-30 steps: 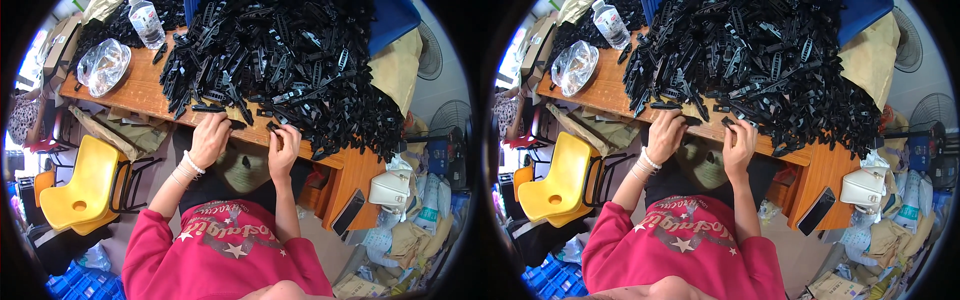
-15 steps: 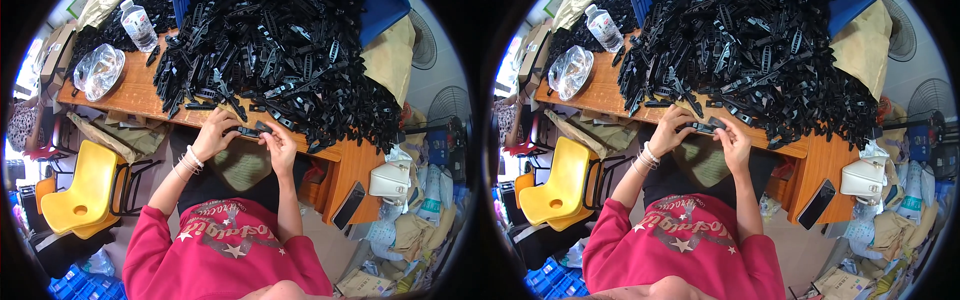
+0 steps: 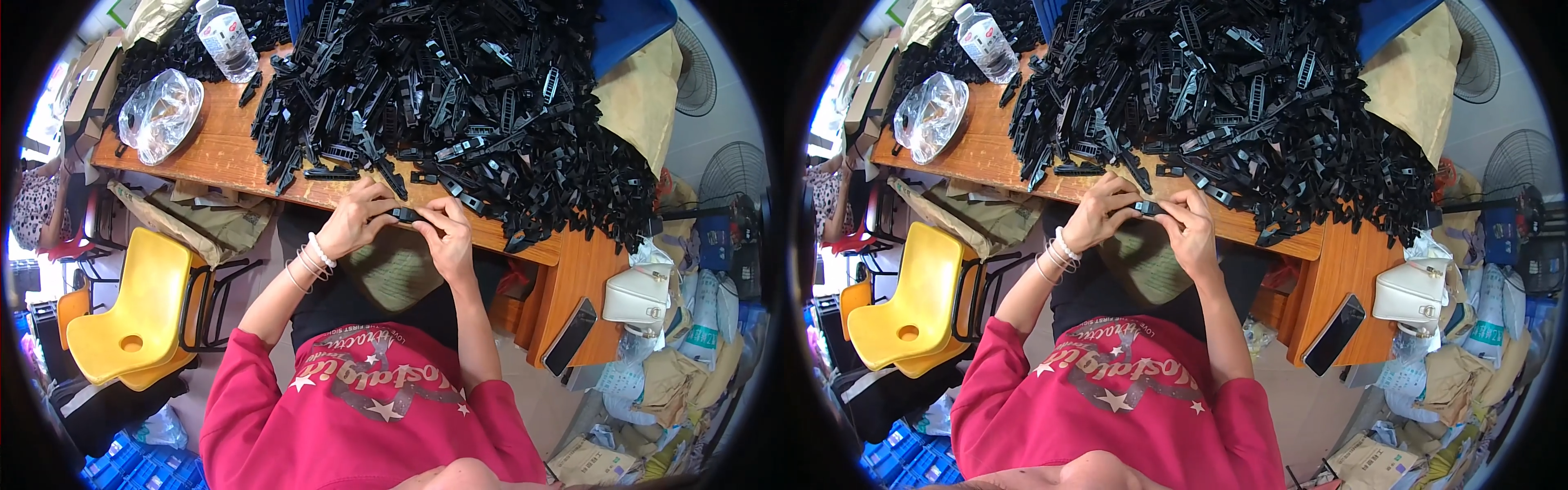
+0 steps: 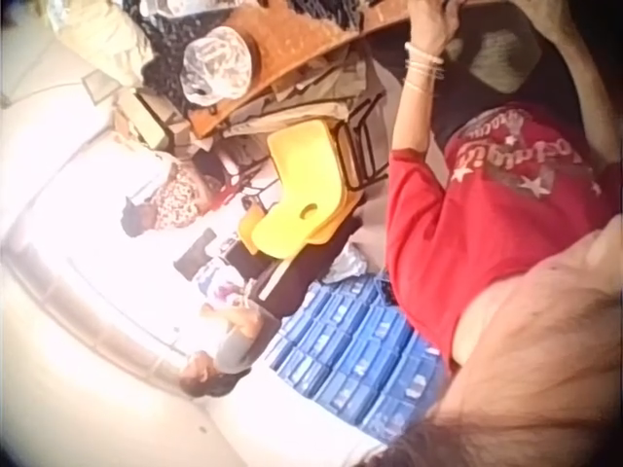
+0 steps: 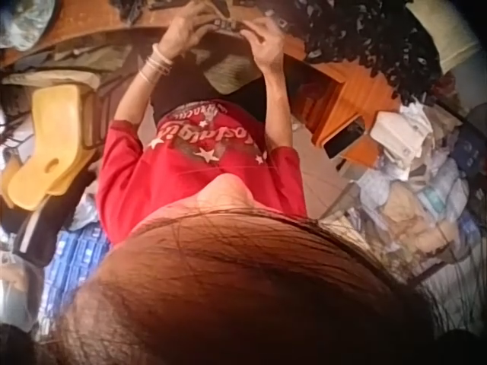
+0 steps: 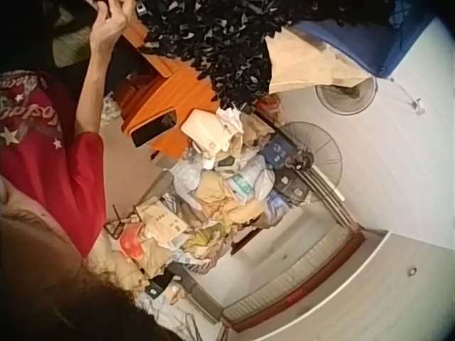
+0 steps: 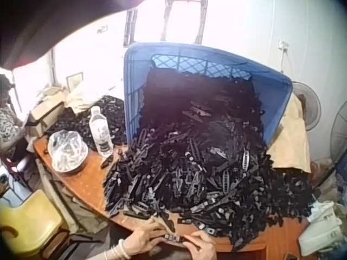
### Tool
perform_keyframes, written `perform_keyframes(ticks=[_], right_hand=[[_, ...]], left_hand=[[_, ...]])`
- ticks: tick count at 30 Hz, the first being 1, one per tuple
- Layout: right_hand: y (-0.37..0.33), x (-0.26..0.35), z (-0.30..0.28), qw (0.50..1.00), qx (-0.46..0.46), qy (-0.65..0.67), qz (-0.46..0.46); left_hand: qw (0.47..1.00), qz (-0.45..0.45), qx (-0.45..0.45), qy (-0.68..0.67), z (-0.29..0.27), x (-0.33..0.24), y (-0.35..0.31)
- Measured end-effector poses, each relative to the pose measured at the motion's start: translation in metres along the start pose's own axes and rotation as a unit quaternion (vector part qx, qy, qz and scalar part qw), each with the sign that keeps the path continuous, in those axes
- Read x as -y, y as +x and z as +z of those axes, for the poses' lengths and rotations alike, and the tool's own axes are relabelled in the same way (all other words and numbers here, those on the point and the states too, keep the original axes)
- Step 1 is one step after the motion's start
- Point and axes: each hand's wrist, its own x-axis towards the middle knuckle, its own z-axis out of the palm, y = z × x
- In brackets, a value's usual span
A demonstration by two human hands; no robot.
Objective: Inspect and sort small black plastic clips/fasteners from a bin at a workbench.
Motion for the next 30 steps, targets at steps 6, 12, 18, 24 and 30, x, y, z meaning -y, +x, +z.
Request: perform_keyframes(ticks=[6, 12, 18, 24, 30], right_hand=[[0.006, -0.002, 0.006, 0.998, -0.06, 0.024, -0.003], [0.036, -0.005, 0.016, 0.957, -0.104, -0.254, -0.095], [0.013, -0.003, 0.014, 0.987, -0.158, 0.006, 0.001], [-0.005, -0.014, 0.008, 0.992, -0.114, 0.016, 0.059], [-0.006, -0.005, -0.003, 0.996, -0.036, 0.047, 0.066]], left_hand=[[0.992, -0.063, 0.013, -0.109, -0.006, -0.006, 0.006], [0.992, 0.047, -0.054, 0.104, 0.011, -0.007, 0.012], [0.992, -0.036, -0.056, 0.106, 0.011, -0.014, -0.01], [0.999, -0.029, -0.01, -0.034, 0.001, -0.009, -0.004], [0.999, 0.003, 0.008, 0.04, 0.0, 0.001, 0.003]])
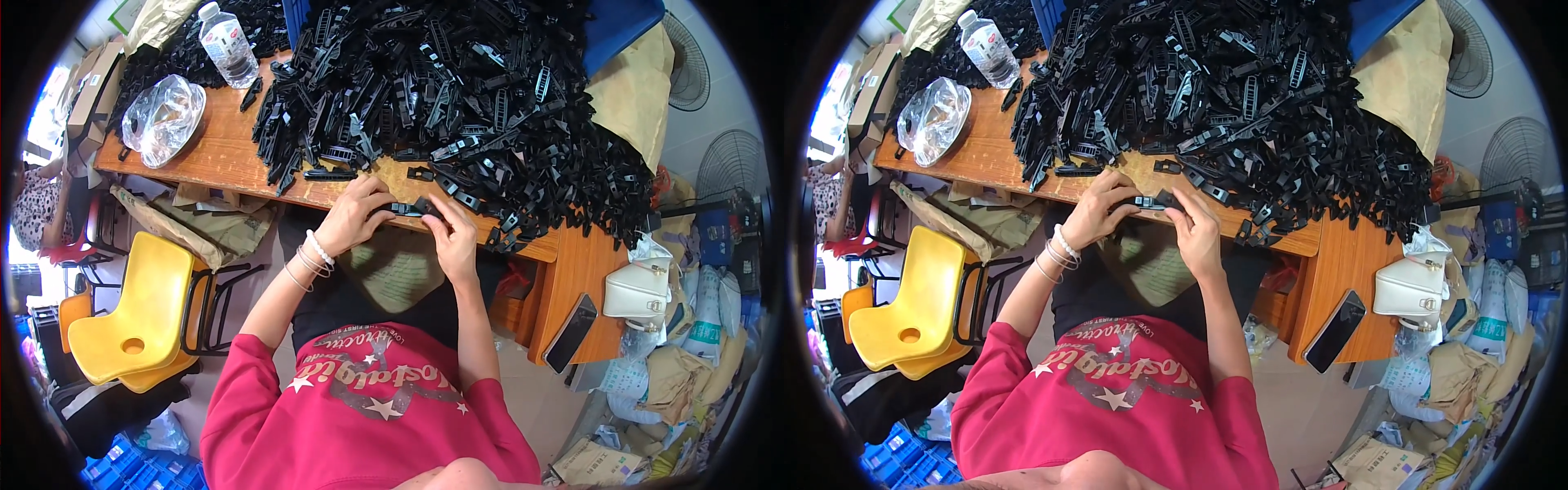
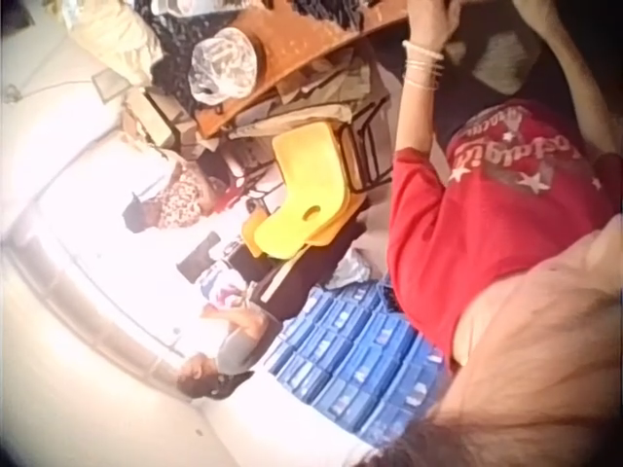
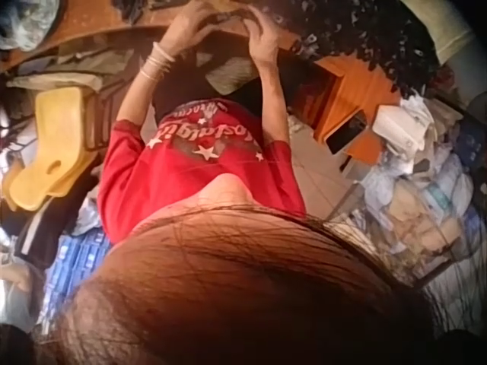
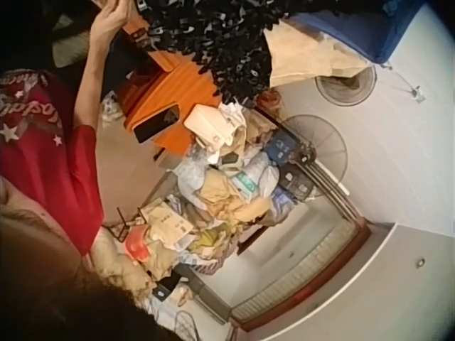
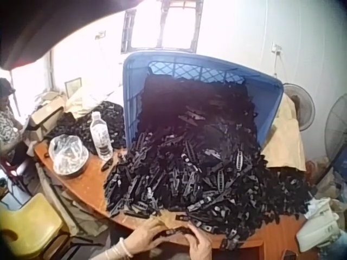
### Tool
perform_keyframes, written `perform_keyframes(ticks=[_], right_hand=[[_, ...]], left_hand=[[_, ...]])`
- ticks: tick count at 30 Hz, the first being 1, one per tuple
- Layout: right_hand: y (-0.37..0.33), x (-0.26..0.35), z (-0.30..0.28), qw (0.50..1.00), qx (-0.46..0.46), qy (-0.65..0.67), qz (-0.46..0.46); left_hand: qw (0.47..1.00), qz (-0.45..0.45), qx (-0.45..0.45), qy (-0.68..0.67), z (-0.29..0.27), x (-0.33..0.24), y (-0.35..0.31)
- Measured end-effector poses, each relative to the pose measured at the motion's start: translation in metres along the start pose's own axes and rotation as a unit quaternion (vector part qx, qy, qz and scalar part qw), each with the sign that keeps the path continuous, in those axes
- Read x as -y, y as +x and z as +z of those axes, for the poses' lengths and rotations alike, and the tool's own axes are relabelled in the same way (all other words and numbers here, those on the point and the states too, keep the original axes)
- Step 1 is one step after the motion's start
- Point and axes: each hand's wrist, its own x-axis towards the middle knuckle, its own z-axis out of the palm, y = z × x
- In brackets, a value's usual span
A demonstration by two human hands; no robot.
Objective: Inspect and sort small black plastic clips/fasteners from a bin at a workbench.
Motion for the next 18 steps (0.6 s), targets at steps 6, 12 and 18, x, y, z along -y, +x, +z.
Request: perform_keyframes(ticks=[6, 12, 18], right_hand=[[0.001, 0.004, -0.006, 0.999, 0.02, -0.044, -0.002], [0.006, -0.001, -0.002, 0.997, 0.011, -0.059, -0.044], [0.009, 0.005, 0.011, 0.995, 0.025, -0.077, -0.054]], left_hand=[[1.0, -0.005, 0.007, -0.024, -0.002, 0.004, 0.0], [0.999, 0.008, 0.008, -0.036, -0.002, 0.008, 0.0], [0.999, 0.018, 0.003, -0.033, 0.001, 0.002, 0.0]])
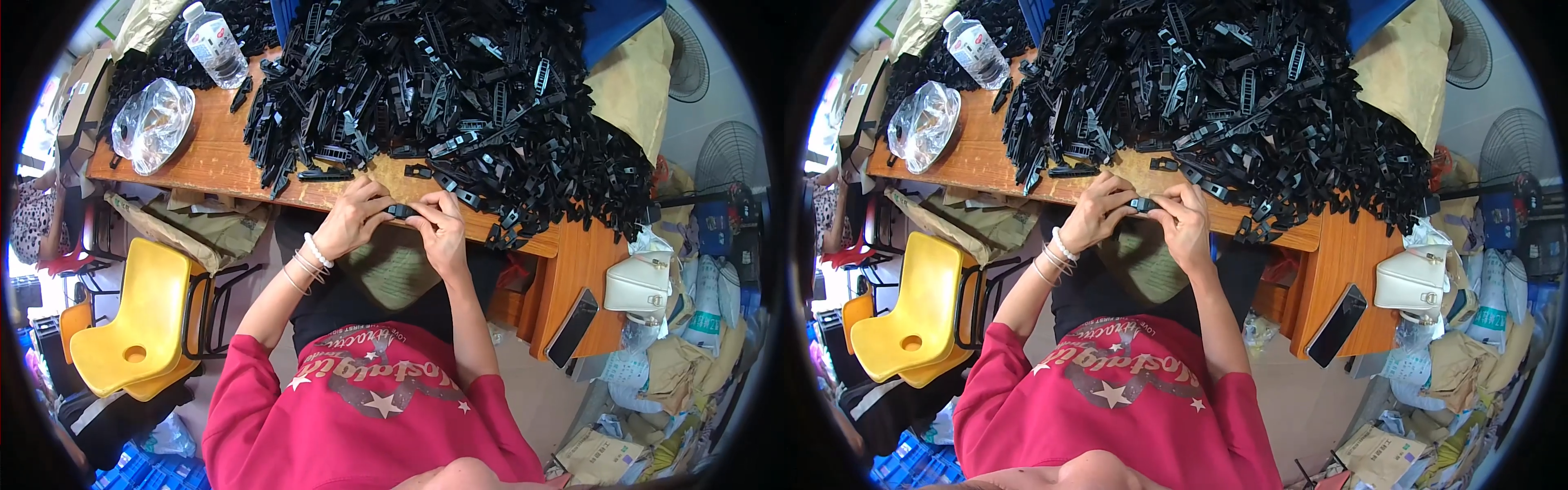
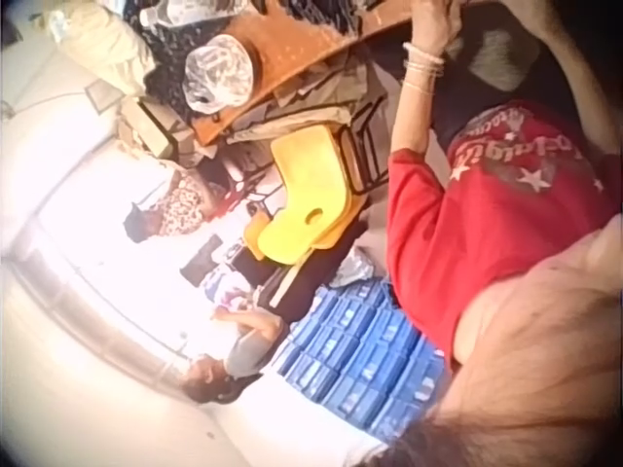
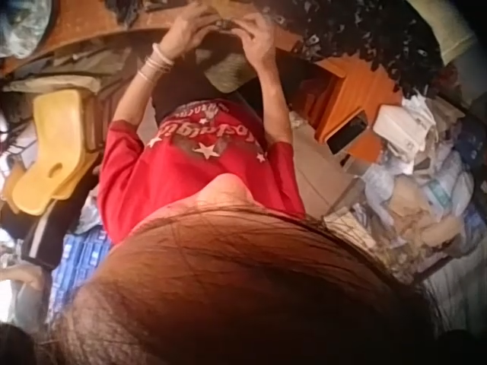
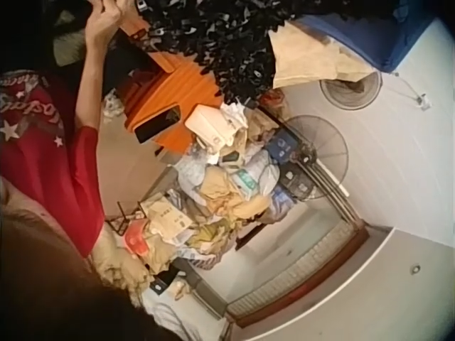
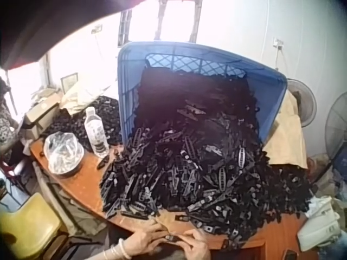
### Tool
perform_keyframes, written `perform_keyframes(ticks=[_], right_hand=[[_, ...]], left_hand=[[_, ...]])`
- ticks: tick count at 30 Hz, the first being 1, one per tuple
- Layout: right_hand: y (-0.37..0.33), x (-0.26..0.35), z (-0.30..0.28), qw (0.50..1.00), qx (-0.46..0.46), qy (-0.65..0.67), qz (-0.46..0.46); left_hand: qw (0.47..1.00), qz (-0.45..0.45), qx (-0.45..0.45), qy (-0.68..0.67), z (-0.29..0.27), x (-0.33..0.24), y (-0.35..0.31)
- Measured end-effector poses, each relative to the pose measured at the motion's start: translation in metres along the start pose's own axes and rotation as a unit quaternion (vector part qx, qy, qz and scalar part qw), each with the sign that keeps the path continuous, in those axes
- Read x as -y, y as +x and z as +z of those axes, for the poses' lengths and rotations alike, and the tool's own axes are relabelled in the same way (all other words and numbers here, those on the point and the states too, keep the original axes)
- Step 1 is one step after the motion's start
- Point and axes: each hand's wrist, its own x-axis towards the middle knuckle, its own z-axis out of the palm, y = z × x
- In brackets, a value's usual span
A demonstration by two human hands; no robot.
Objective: Inspect and sort small black plastic clips/fasteners from a bin at a workbench.
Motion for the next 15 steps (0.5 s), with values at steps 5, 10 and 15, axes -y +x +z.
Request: perform_keyframes(ticks=[5, 10, 15], right_hand=[[-0.021, 0.013, -0.009, 0.999, -0.019, 0.037, -0.004], [-0.065, 0.011, -0.05, 0.964, -0.238, -0.122, -0.004], [-0.082, -0.02, -0.092, 0.936, -0.276, -0.188, 0.11]], left_hand=[[0.999, -0.022, 0.012, -0.041, -0.009, -0.009, 0.001], [0.998, 0.052, -0.036, -0.012, 0.038, -0.04, 0.018], [0.977, 0.209, 0.04, 0.024, 0.122, -0.074, 0.048]])
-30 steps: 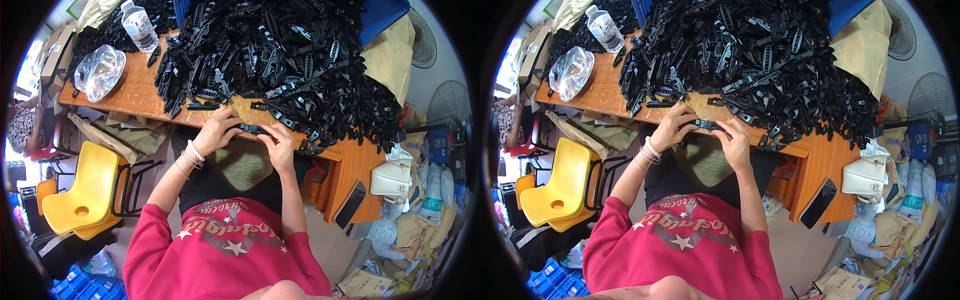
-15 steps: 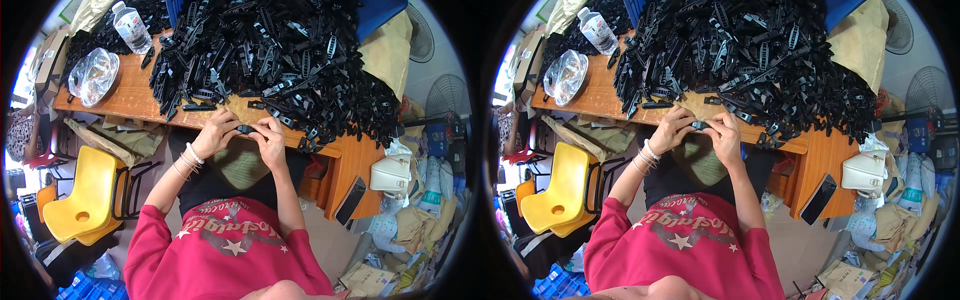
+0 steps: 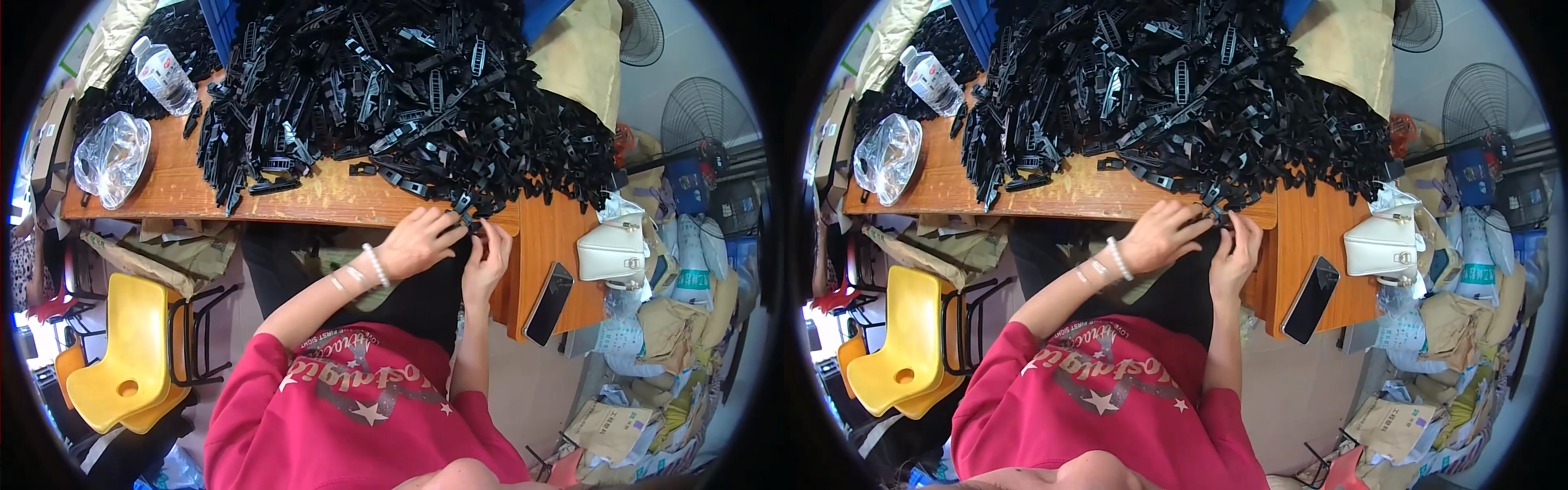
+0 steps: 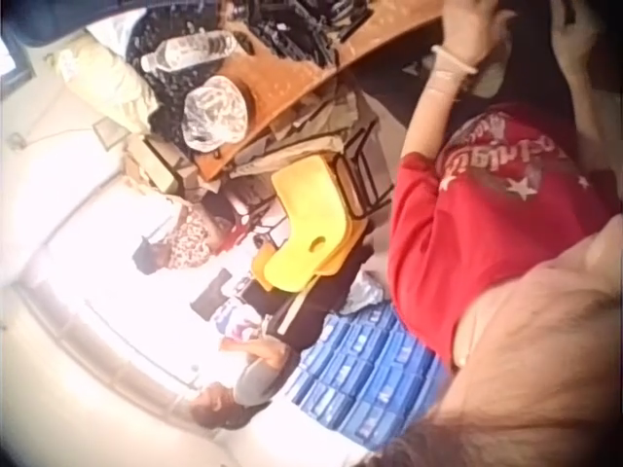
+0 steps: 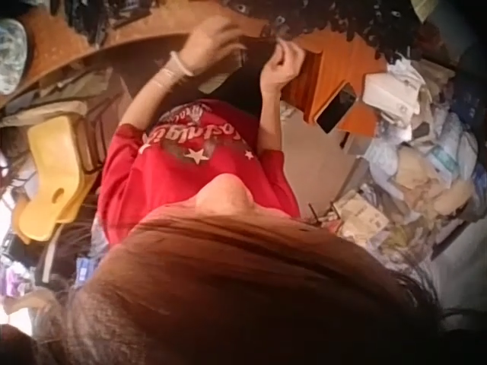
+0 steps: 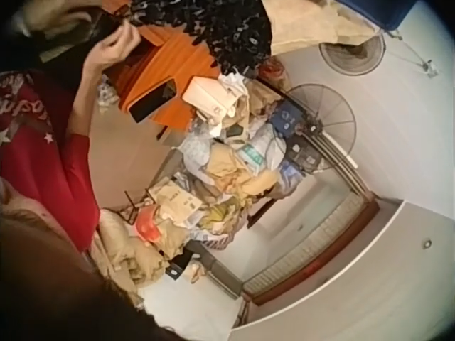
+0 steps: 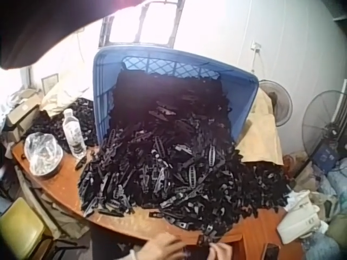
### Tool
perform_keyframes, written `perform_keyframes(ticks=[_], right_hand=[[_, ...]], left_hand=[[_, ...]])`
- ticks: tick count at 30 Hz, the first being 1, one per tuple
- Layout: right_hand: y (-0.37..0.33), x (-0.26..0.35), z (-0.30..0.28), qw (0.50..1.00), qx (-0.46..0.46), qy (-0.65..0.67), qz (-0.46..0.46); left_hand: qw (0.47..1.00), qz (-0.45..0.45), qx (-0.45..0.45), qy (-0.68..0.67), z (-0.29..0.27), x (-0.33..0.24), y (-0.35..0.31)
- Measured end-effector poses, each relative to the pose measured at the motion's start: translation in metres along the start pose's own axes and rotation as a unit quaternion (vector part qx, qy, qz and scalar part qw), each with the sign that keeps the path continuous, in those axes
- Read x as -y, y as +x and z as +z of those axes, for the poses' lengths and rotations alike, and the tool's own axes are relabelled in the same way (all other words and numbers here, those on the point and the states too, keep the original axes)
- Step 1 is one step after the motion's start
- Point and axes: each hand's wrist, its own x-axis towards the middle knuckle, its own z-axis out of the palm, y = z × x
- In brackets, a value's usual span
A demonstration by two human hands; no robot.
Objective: Inspect and sort small black plastic clips/fasteners from a bin at a workbench.
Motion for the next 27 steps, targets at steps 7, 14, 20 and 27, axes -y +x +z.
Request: perform_keyframes(ticks=[7, 14, 20, 27], right_hand=[[0.016, -0.012, 0.025, 0.992, 0.073, 0.08, -0.059], [0.017, 0.0, 0.044, 0.987, 0.1, 0.072, -0.101], [0.019, -0.002, 0.042, 0.982, 0.095, 0.035, -0.159], [0.001, 0.024, 0.042, 0.977, 0.118, 0.113, -0.14]], left_hand=[[0.997, -0.018, -0.05, 0.058, 0.006, 0.024, 0.002], [0.991, -0.061, -0.085, 0.089, -0.021, 0.029, -0.021], [0.983, -0.088, -0.11, 0.119, -0.036, 0.031, -0.035], [0.979, -0.079, -0.103, 0.156, -0.057, 0.029, -0.061]])
